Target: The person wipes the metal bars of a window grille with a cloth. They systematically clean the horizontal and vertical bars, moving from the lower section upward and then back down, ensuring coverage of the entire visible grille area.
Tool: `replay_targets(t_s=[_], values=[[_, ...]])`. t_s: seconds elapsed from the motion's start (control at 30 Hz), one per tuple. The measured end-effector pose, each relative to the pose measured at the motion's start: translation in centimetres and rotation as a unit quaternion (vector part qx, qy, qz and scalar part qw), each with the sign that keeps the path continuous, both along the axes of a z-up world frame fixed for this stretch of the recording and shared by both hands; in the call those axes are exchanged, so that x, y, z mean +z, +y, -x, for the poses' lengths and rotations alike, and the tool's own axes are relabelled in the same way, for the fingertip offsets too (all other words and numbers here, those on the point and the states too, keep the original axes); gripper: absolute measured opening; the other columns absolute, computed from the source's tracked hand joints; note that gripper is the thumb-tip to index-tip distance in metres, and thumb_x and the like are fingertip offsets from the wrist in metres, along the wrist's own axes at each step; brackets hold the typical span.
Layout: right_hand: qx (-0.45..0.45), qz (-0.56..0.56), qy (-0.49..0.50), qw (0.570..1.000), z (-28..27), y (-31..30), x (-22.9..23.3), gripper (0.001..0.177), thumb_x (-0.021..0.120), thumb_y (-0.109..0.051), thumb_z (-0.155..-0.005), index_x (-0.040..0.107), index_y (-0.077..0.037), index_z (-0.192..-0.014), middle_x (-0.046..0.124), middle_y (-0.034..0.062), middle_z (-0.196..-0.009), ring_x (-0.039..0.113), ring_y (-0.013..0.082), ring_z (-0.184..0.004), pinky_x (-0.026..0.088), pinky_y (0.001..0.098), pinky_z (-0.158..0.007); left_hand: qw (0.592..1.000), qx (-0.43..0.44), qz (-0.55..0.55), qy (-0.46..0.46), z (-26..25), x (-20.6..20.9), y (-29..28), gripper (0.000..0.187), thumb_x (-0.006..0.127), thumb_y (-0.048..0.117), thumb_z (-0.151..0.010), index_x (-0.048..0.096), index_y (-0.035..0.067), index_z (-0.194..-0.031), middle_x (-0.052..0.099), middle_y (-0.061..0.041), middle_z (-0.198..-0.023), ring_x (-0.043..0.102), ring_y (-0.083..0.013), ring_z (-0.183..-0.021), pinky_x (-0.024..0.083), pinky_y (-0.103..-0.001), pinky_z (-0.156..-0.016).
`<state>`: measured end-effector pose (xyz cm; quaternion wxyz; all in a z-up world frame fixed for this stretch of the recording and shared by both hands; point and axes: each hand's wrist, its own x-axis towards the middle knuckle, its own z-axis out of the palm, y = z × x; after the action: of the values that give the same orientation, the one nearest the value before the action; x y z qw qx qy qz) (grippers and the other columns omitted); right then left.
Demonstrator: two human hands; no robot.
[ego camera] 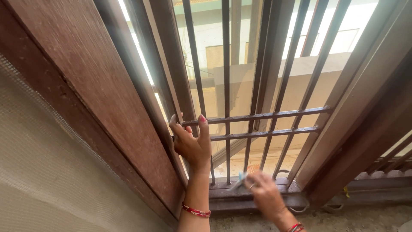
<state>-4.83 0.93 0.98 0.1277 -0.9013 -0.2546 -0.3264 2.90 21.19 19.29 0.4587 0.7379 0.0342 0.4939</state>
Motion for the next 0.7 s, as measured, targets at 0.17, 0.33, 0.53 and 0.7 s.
replay_targets(t_s=[0.17,0.33,0.53,0.7], values=[[-0.085,-0.112,-0.246,0.959,-1.0,-3.0,8.7,0.029,0.067,0.005,-0.084,0.077,-0.008,-0.108,0.06,0.0037,-0.118,0.055,0.0274,-0.112,0.049,0.045,-0.093,0.991,-0.016,-0.046,-0.122,0.0,-0.7,0.2,0.055,0.06,0.047,-0.109,0.047,0.0,-0.134,0.068,-0.01,-0.105,0.073,-0.0173,-0.087,0.062,-0.028,-0.075],[-0.025,-0.155,-0.106,0.982,-2.8,-3.0,4.8,0.041,0.058,0.013,-0.078,0.077,-0.004,-0.109,0.054,0.0141,-0.121,0.061,0.0307,-0.109,0.059,0.0304,-0.084,0.995,-0.004,-0.039,-0.096,-0.4,-0.8,0.4,0.074,0.069,0.062,-0.09,0.049,0.0,-0.126,0.063,-0.006,-0.085,0.068,-0.0137,-0.071,0.058,-0.026,-0.06],[-0.093,-0.029,0.114,0.989,0.3,-2.2,-2.4,0.04,0.065,0.01,-0.077,0.08,-0.01,-0.108,0.063,0.0091,-0.111,0.062,0.0248,-0.101,0.057,0.0372,-0.088,0.992,0.012,-0.064,-0.103,-0.1,-0.8,0.6,0.09,0.076,0.072,-0.078,0.051,0.0,-0.126,0.063,-0.004,-0.086,0.068,-0.0126,-0.072,0.06,-0.023,-0.062],[-0.1,-0.127,-0.157,0.974,0.9,-4.1,7.0,0.022,0.066,0.005,-0.072,0.072,-0.006,-0.09,0.065,0.012,-0.113,0.056,0.0301,-0.112,0.045,0.0488,-0.098,0.99,0.014,-0.073,-0.117,0.0,-0.6,0.4,0.094,0.078,0.072,-0.078,0.048,-0.002,-0.127,0.062,-0.005,-0.089,0.068,-0.0136,-0.076,0.06,-0.024,-0.065]])
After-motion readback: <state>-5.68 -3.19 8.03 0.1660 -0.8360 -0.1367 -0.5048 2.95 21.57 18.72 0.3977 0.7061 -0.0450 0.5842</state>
